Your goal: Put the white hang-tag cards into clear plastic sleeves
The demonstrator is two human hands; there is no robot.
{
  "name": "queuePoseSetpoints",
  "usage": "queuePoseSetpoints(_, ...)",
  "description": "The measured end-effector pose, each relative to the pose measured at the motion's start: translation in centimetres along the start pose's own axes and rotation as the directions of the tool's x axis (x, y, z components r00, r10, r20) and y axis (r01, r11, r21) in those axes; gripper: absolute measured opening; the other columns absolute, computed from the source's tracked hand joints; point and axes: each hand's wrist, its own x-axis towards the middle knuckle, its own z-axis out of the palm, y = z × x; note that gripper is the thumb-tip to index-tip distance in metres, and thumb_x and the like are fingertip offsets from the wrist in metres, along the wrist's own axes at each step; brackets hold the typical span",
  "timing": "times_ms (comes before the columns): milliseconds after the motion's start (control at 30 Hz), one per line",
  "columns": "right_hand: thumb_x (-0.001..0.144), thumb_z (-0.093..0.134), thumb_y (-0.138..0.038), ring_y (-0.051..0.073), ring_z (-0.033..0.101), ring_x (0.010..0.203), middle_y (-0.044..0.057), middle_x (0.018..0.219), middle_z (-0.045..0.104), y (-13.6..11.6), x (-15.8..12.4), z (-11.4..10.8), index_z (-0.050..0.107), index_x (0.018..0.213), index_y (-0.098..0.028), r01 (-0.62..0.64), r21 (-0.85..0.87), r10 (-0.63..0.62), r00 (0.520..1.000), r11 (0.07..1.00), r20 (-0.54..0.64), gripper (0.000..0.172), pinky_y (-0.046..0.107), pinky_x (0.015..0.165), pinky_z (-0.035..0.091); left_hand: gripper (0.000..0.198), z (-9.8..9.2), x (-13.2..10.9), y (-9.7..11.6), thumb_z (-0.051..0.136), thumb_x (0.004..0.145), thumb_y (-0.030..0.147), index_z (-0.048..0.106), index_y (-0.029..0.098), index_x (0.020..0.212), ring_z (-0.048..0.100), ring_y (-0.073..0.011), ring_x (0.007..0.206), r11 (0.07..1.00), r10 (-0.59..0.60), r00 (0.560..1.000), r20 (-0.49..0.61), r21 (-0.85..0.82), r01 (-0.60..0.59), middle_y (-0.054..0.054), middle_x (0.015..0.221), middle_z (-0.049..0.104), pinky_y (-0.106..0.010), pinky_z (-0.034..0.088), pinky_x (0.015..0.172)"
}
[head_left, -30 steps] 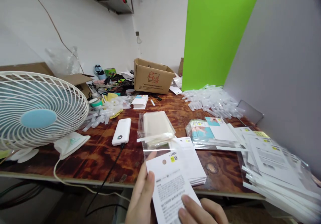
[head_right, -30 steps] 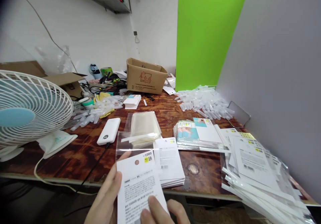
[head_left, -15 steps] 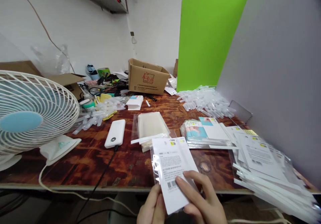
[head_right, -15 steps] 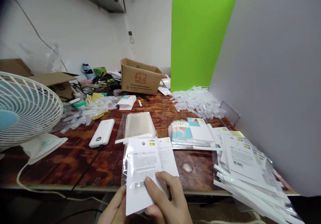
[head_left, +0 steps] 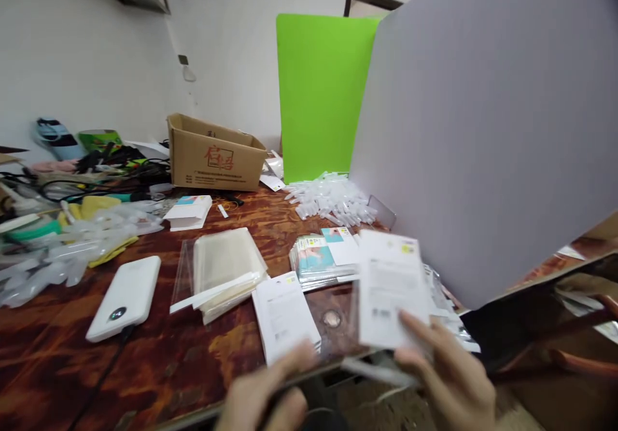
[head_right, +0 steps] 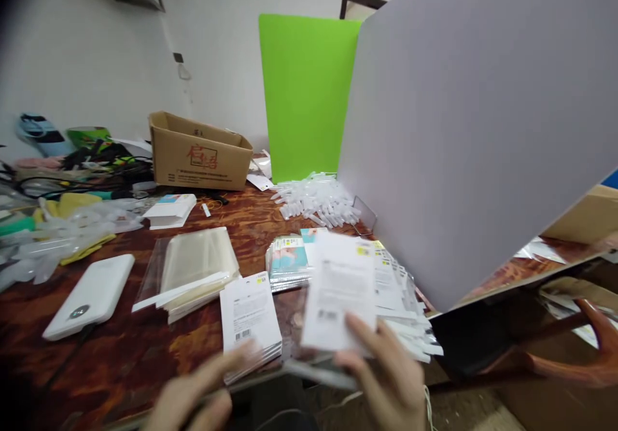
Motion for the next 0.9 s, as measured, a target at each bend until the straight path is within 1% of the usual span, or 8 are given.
queuePoseSetpoints(67,0.088,0.055,-0.047,0.022,0.064,0.097,0.008,0.109,0.065,4.9,0.1,-1.3,0.063,0.121,-0.025,-0.083,-0.181,0.084,0.996,0.980,-0.005,0.040,0.030,0.076,0.055,0.047,-3.3,3.8,-0.5,0.055,0.077,0.055,0.071,0.023,0.108,0.059,-0.0316,0.116,0.948,0.113,0.955,-0.276,0.316,-0.021,-0.009,0.118,0.070,-0.039,0.043,0.102)
queuePoseSetpoints(133,0.087,0.044,-0.062,0.026,0.062,0.094,0.009,0.099,0.064,9.4,0.4,-1.9,0.071,0.105,-0.028,-0.070,-0.331,0.102,0.992,0.941,0.080,0.047,0.043,0.082,0.053,0.055,-7.0,7.7,-1.4,0.037,0.086,0.046,0.060,0.013,0.123,0.053,-0.0326,0.122,0.781,0.174,0.838,-0.516,0.591,0.202,-0.016,0.130,0.061,-0.043,0.038,0.105)
queuePoseSetpoints(233,0.085,0.034,-0.069,0.038,0.057,0.101,0.017,0.108,0.058,12.4,1.0,-1.1,0.075,0.093,-0.024,-0.112,-0.417,0.151,0.987,0.902,0.061,0.061,0.063,0.082,0.045,0.056,-11.3,11.5,-3.2,0.042,0.083,0.040,0.058,0.004,0.121,0.054,-0.0435,0.117,0.701,0.047,0.833,-0.551,0.613,0.365,-0.026,0.122,0.063,-0.055,0.040,0.098)
queuePoseSetpoints(333,0.091,0.038,-0.054,0.044,0.042,0.123,0.022,0.135,0.044,9.0,1.5,1.0,0.064,0.118,-0.017,-0.104,-0.453,0.114,0.993,0.885,-0.006,0.053,0.069,0.092,0.036,0.051,-13.3,12.5,-4.8,0.051,0.078,0.046,0.065,0.008,0.109,0.061,-0.0445,0.104,0.680,-0.065,0.829,-0.555,0.584,0.444,-0.022,0.103,0.072,-0.052,0.045,0.088)
queuePoseSetpoints(433,0.092,0.046,-0.040,0.034,0.038,0.131,0.013,0.145,0.039,2.0,2.1,4.0,0.052,0.131,-0.021,0.232,-0.340,-0.189,0.970,0.911,0.154,0.044,0.053,0.101,0.038,0.049,-13.9,12.2,-5.8,0.054,0.073,0.057,0.068,0.015,0.095,0.065,-0.0410,0.097,0.678,-0.116,0.816,-0.567,0.555,0.482,-0.018,0.097,0.074,-0.045,0.048,0.079)
queuePoseSetpoints(500,0.091,0.050,-0.043,0.029,0.040,0.130,0.008,0.146,0.043,-2.1,2.2,6.2,0.045,0.138,-0.020,0.536,-0.194,-0.460,0.825,0.822,0.328,0.053,0.045,0.100,0.041,0.047,-14.0,12.1,-6.1,0.057,0.069,0.062,0.068,0.018,0.082,0.067,-0.0378,0.087,0.689,-0.139,0.817,-0.559,0.538,0.485,-0.015,0.088,0.075,-0.041,0.047,0.070)
queuePoseSetpoints(600,0.095,0.045,-0.039,0.021,0.050,0.123,0.000,0.137,0.054,-5.3,1.9,8.8,0.049,0.134,-0.021,0.671,-0.072,-0.596,0.698,0.738,0.397,0.044,0.038,0.098,0.042,0.041,-14.1,12.0,-6.2,0.061,0.065,0.062,0.065,0.022,0.073,0.065,-0.0325,0.076,0.720,-0.117,0.807,-0.580,0.510,0.471,-0.009,0.076,0.072,-0.036,0.043,0.062)
queuePoseSetpoints(900,0.097,0.037,-0.017,0.017,0.062,0.108,0.003,0.112,0.070,-5.2,-1.0,11.2,0.064,0.107,-0.019,0.565,0.044,-0.566,0.816,0.824,0.120,0.029,0.040,0.106,0.036,0.026,-14.0,11.1,-5.2,0.064,0.076,0.042,0.067,0.018,0.086,0.058,-0.0174,0.060,0.896,-0.023,0.792,-0.610,0.339,0.287,0.003,0.059,0.059,-0.031,0.045,0.066)
